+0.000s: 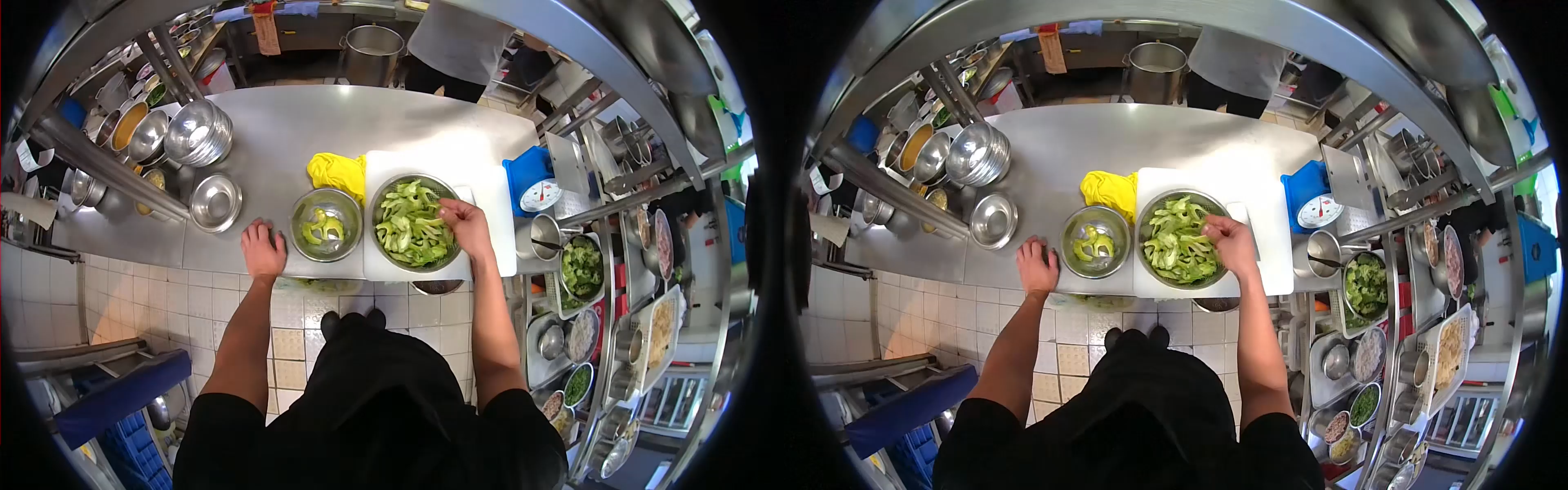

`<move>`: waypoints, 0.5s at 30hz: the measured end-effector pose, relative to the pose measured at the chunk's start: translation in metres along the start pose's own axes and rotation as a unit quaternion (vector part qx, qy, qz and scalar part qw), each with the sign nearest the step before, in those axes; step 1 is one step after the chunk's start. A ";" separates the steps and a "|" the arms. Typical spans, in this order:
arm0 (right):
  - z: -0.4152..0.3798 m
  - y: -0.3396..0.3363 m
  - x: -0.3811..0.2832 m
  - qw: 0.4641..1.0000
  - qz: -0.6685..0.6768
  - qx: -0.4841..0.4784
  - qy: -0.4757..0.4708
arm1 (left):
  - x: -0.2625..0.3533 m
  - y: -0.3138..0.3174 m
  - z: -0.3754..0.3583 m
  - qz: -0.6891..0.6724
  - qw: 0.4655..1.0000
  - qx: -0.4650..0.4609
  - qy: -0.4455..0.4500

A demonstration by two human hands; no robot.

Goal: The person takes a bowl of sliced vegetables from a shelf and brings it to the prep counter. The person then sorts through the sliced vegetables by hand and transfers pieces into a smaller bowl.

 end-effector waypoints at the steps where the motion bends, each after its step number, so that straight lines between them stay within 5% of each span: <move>1: -0.002 -0.001 -0.002 0.999 0.031 0.001 0.013 | 0.001 -0.001 0.000 0.002 1.000 0.001 -0.001; 4: -0.008 -0.002 -0.008 0.995 -0.018 0.095 -0.025 | 0.004 -0.002 0.000 0.006 1.000 -0.001 0.002; 7: -0.014 0.006 0.008 0.997 -0.030 0.057 -0.049 | 0.002 -0.002 0.001 0.009 1.000 0.000 0.005; 15: -0.021 0.027 0.000 0.961 -0.214 0.152 -0.083 | 0.004 -0.003 0.002 0.008 1.000 -0.007 -0.003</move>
Point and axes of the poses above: each hand's wrist, its own z-axis towards the middle knuckle, its own y-axis out of the palm, x = y × z, the point moved 2 cm from there along z, towards the middle knuckle, and after that the axes turned 8 degrees about -z, right-handed, at the moved point
